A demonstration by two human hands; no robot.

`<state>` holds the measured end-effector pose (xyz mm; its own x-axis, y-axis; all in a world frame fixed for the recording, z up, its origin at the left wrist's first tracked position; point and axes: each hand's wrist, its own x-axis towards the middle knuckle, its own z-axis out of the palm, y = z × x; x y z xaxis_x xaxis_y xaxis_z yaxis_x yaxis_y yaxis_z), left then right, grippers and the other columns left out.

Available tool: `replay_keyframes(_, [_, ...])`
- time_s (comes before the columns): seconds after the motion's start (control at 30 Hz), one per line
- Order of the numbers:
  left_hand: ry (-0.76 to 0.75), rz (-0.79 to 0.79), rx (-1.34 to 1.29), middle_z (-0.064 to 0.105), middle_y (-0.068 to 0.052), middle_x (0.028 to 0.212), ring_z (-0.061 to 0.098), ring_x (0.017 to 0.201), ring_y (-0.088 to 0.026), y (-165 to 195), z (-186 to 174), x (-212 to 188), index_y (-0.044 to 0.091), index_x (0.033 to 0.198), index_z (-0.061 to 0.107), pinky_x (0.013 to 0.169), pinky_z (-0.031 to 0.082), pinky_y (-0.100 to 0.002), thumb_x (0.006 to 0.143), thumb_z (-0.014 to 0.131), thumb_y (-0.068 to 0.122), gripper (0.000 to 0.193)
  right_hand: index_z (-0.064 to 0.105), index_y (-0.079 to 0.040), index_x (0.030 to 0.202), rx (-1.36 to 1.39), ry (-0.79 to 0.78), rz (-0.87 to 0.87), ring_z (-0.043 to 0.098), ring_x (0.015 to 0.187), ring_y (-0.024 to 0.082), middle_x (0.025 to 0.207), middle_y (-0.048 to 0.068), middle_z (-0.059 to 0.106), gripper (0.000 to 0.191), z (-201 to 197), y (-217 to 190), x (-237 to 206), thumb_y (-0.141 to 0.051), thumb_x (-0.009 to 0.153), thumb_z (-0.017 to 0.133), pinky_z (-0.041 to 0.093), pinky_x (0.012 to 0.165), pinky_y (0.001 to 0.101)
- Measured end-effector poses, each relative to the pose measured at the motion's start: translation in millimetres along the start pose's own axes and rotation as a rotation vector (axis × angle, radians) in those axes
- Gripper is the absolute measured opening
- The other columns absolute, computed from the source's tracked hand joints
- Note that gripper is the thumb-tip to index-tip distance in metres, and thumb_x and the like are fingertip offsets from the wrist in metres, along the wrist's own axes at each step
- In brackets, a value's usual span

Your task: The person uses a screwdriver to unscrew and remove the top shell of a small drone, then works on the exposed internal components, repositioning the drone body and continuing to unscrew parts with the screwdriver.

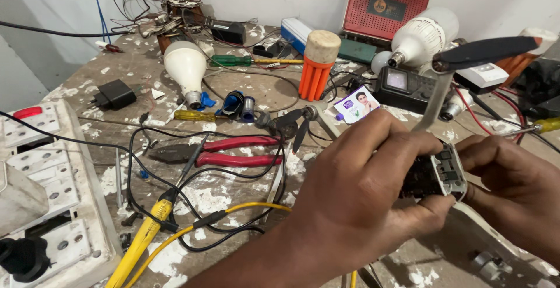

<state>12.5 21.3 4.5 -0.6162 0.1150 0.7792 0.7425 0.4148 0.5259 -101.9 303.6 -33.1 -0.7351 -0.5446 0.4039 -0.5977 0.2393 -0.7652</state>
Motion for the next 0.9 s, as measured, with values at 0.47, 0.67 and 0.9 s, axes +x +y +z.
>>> replay_keyframes(0.47, [0.096,0.005,-0.019,0.059,-0.008,0.104,0.065,0.086,-0.019,-1.9,-3.7,1.3,0.001,0.128,0.066,0.075,0.057,-0.034,0.086,0.084,0.025,0.052,0.068,0.001,0.125,-0.206,-0.271,0.092,0.063,0.111,0.025,0.122,0.013,0.053,0.028,-12.3,-21.0,0.9,-0.008,0.1,0.059,0.053,0.093,0.039])
replay_keyframes(0.67, [0.116,0.031,0.011,0.06,-0.007,0.104,0.065,0.085,-0.017,-2.1,-3.5,-1.6,0.001,0.126,0.067,0.074,0.057,-0.032,0.09,0.083,0.031,0.05,0.061,0.008,0.13,0.086,-0.221,-0.189,0.071,0.11,0.026,0.125,0.019,0.059,0.058,-6.8,-2.7,-7.6,-0.009,0.078,0.077,0.056,0.096,0.0392])
replay_keyframes(0.9, [0.119,0.033,0.036,0.06,-0.007,0.105,0.068,0.092,-0.018,-3.6,1.5,-1.5,0.002,0.127,0.067,0.079,0.06,-0.032,0.089,0.084,0.034,0.052,0.065,0.008,0.116,0.158,0.186,0.262,0.071,0.102,0.032,0.119,0.022,0.062,0.031,-17.7,22.6,3.0,-0.004,0.087,0.068,0.056,0.089,0.0441])
